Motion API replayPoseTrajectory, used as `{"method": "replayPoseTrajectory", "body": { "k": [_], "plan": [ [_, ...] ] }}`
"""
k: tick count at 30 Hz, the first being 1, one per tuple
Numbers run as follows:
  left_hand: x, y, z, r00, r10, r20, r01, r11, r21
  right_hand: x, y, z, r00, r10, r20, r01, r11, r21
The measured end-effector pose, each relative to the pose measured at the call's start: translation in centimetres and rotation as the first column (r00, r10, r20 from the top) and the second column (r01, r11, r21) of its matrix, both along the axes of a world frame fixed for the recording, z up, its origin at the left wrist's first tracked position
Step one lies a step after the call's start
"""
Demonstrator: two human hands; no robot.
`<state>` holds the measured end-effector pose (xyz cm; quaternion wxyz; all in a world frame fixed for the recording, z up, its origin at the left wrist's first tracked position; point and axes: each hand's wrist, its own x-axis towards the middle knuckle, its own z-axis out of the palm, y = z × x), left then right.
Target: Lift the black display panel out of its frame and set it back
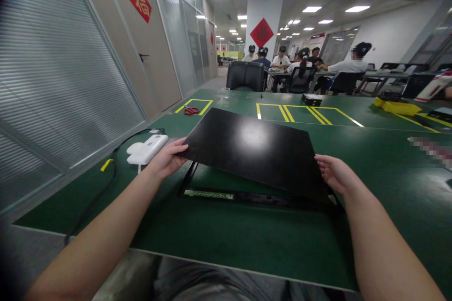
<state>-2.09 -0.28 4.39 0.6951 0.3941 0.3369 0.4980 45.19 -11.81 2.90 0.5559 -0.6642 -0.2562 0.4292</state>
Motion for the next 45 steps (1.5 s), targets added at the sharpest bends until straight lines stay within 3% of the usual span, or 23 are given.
{"method": "replayPoseTrajectory", "body": {
  "k": [4, 9, 15, 19, 23, 30, 38, 45],
  "plan": [
    [0.0, -0.3, 0.2, 1.0, -0.001, -0.027, 0.001, 1.0, 0.009, -0.1, 0.5, 0.1, 0.994, -0.055, -0.099, 0.054, 0.998, -0.007],
    [-0.2, -0.6, 0.2, 0.996, 0.016, -0.093, -0.019, 0.999, -0.027, -0.1, 0.5, -0.2, 0.992, -0.059, -0.111, 0.058, 0.998, -0.009],
    [-0.1, -0.6, -0.2, 0.988, 0.0, -0.153, -0.004, 1.0, -0.028, 1.3, 0.6, -1.1, 0.999, 0.018, -0.034, -0.019, 0.999, -0.042],
    [0.1, -0.5, -0.3, 0.983, -0.048, -0.176, 0.04, 0.998, -0.049, 2.0, 0.9, -1.6, 1.0, -0.014, 0.009, 0.014, 0.999, -0.044],
    [0.1, -0.6, -0.1, 0.984, -0.085, -0.159, 0.08, 0.996, -0.039, 1.7, 1.0, -1.4, 0.999, -0.048, 0.021, 0.049, 0.995, -0.082],
    [0.0, -0.6, 0.0, 0.984, -0.041, -0.173, 0.035, 0.999, -0.041, 0.2, 0.8, -0.7, 0.998, -0.058, -0.004, 0.058, 0.995, -0.081],
    [-0.1, -0.5, -0.6, 0.968, -0.057, -0.245, 0.04, 0.996, -0.074, 1.4, 0.9, -1.9, 0.998, -0.037, 0.043, 0.037, 0.999, -0.012],
    [0.3, -0.5, -1.0, 0.966, -0.075, -0.247, 0.056, 0.995, -0.083, 1.4, 0.9, -1.3, 0.997, -0.061, 0.053, 0.063, 0.997, -0.042]
  ]
}}
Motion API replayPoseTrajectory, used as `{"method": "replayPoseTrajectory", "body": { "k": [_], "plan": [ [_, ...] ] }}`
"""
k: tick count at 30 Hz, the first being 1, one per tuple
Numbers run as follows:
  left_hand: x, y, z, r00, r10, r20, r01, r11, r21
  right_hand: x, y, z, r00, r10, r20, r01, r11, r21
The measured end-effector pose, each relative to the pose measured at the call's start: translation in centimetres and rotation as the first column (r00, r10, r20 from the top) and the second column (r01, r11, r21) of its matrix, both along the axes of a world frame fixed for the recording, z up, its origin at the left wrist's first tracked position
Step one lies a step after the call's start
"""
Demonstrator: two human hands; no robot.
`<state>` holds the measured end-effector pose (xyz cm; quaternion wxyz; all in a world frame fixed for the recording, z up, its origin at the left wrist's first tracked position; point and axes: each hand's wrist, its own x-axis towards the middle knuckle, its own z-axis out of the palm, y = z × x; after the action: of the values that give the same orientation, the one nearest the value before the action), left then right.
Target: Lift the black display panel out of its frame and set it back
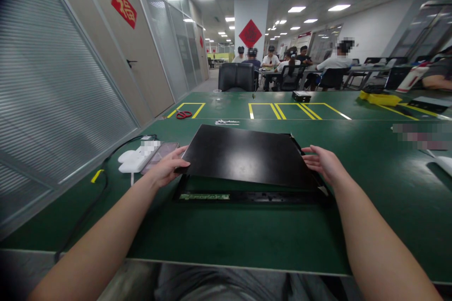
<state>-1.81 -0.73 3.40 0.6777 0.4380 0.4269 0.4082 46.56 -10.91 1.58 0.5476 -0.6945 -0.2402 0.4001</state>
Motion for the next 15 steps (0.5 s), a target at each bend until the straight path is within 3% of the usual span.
{"method": "replayPoseTrajectory", "body": {
  "k": [9, 15],
  "plan": [
    [0.3, 0.2, -1.0, 0.998, -0.044, -0.039, 0.045, 0.999, 0.022, -1.3, -0.4, 1.1, 0.995, -0.056, 0.077, 0.059, 0.997, -0.045],
    [0.7, -0.1, -0.5, 0.994, -0.087, -0.059, 0.09, 0.995, 0.036, -1.7, -0.2, 0.8, 0.961, -0.034, 0.274, 0.053, 0.997, -0.062]
  ]
}}
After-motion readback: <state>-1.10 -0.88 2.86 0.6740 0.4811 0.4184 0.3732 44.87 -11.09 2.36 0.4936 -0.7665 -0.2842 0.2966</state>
